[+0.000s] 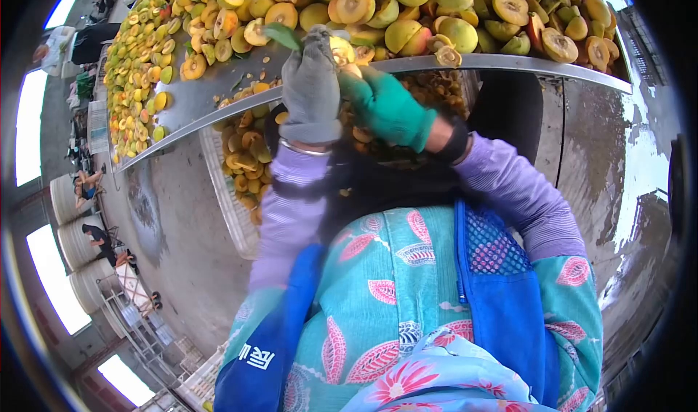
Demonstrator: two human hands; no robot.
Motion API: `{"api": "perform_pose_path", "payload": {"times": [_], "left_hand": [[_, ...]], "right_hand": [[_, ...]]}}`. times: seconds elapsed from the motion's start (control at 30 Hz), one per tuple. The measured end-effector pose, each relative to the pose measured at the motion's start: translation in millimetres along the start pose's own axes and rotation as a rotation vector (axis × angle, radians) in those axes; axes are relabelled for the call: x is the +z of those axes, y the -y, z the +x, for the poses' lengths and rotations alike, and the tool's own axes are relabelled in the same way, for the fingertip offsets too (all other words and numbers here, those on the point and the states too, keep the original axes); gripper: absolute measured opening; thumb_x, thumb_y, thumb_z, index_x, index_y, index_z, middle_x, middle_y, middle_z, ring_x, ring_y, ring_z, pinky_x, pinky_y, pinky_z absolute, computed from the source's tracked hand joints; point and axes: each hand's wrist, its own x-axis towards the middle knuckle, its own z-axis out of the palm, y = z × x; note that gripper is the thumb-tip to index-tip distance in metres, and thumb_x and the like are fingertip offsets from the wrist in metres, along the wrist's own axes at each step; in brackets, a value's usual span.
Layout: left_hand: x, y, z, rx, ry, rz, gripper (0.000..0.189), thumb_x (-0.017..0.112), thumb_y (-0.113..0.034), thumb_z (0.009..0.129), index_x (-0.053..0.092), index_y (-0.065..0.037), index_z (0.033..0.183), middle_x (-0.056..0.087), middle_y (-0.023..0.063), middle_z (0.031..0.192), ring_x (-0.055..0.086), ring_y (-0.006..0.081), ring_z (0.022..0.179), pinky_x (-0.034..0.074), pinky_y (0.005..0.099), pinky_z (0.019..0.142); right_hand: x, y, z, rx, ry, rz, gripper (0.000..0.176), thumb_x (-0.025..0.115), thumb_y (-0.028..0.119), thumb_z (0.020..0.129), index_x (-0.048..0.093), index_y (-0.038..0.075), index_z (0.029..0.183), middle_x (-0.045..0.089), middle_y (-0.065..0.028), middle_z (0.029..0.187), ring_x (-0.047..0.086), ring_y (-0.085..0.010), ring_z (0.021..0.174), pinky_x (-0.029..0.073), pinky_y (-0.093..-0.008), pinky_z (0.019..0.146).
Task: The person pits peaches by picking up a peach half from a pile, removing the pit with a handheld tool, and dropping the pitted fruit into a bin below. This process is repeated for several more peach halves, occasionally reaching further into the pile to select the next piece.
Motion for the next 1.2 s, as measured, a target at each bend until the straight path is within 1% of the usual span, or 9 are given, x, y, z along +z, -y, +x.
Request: {"api": "perform_pose_path", "payload": {"times": [0.07, 0.27, 0.33, 0.43, 0.63, 0.73, 0.87, 0.93, 1.2], "left_hand": [[-20, -1, 6, 0.547, 0.315, 0.57, 0.022, 0.058, -0.017, 0.09, 0.064, -0.002, 0.106, 0.07, 0.0112, 0.091, 0.067, 0.0239, 0.074, 0.054, 0.0319, 0.071], [7, 33, 11, 0.164, 0.011, 0.037, 0.023, 0.056, -0.011, 0.085, 0.063, -0.003, 0.106, 0.069, 0.0112, 0.096, 0.066, 0.0235, 0.087, 0.053, 0.0331, 0.076], [8, 29, 8, 0.263, 0.082, 0.238, 0.026, 0.058, -0.01, 0.084, 0.063, -0.003, 0.109, 0.068, 0.0129, 0.096, 0.065, 0.0272, 0.086, 0.053, 0.0352, 0.075], [-2, 5, 7, 0.479, 0.278, 0.951, 0.029, 0.06, -0.01, 0.083, 0.062, -0.004, 0.111, 0.066, 0.0149, 0.096, 0.065, 0.0304, 0.086, 0.052, 0.0372, 0.074], [8, 10, 10, 0.298, 0.144, 0.618, 0.026, 0.063, -0.013, 0.082, 0.062, -0.005, 0.106, 0.068, 0.0129, 0.086, 0.067, 0.0284, 0.075, 0.053, 0.036, 0.066], [14, 19, 4, 0.101, 0.051, 0.121, 0.023, 0.061, -0.014, 0.083, 0.063, -0.005, 0.105, 0.069, 0.0118, 0.087, 0.068, 0.0264, 0.077, 0.054, 0.0341, 0.068], [17, 15, 0, 0.141, -0.054, 0.181, 0.021, 0.057, -0.018, 0.088, 0.063, -0.004, 0.103, 0.069, 0.0112, 0.086, 0.068, 0.0232, 0.076, 0.055, 0.0324, 0.068], [25, -8, -3, -0.272, -0.106, -0.42, 0.029, 0.054, -0.028, 0.095, 0.062, 0.0, 0.101, 0.068, 0.0122, 0.085, 0.067, 0.0214, 0.075, 0.055, 0.0312, 0.067], [26, 16, -3, 0.013, -0.003, -0.351, 0.035, 0.045, -0.028, 0.1, 0.059, 0.004, 0.102, 0.067, 0.0137, 0.085, 0.066, 0.0209, 0.077, 0.055, 0.0294, 0.068]], "right_hand": [[-3, -12, -1, -0.244, -0.019, -0.17, 0.048, 0.047, 0.044, 0.097, 0.055, -0.003, 0.102, 0.059, -0.0161, 0.067, 0.061, -0.0263, 0.061, 0.048, -0.0384, 0.055], [18, 30, -12, 0.128, -0.069, 0.211, 0.051, 0.042, 0.047, 0.097, 0.054, -0.003, 0.102, 0.058, -0.0148, 0.068, 0.056, -0.0219, 0.047, 0.045, -0.0344, 0.036], [34, -29, 8, -0.299, -0.266, 0.011, 0.05, 0.041, 0.046, 0.097, 0.054, -0.002, 0.1, 0.057, -0.0132, 0.067, 0.057, -0.0198, 0.049, 0.045, -0.0346, 0.036], [23, -10, -9, 0.162, -0.032, 0.233, 0.048, 0.041, 0.045, 0.097, 0.055, -0.001, 0.098, 0.055, -0.0107, 0.066, 0.057, -0.0191, 0.05, 0.045, -0.034, 0.039], [19, 18, -12, 0.208, -0.028, 0.429, 0.046, 0.042, 0.044, 0.097, 0.055, -0.001, 0.096, 0.058, -0.0149, 0.066, 0.059, -0.0271, 0.053, 0.048, -0.038, 0.047], [21, -5, -1, -0.232, -0.24, 0.021, 0.046, 0.045, 0.042, 0.097, 0.054, -0.003, 0.096, 0.06, -0.0265, 0.07, 0.061, -0.0421, 0.062, 0.049, -0.0471, 0.056], [38, -1, -6, -0.007, -0.391, -0.009, 0.044, 0.048, 0.04, 0.096, 0.055, -0.003, 0.098, 0.061, -0.0318, 0.087, 0.06, -0.0485, 0.085, 0.047, -0.0532, 0.069], [34, 1, -8, -0.03, -0.368, -0.038, 0.043, 0.047, 0.039, 0.096, 0.055, -0.003, 0.099, 0.061, -0.0312, 0.089, 0.059, -0.0488, 0.087, 0.046, -0.053, 0.071], [28, -6, -7, -0.028, -0.291, 0.018, 0.045, 0.043, 0.041, 0.098, 0.056, -0.002, 0.098, 0.061, -0.0248, 0.077, 0.062, -0.0395, 0.07, 0.049, -0.0458, 0.059]]}}
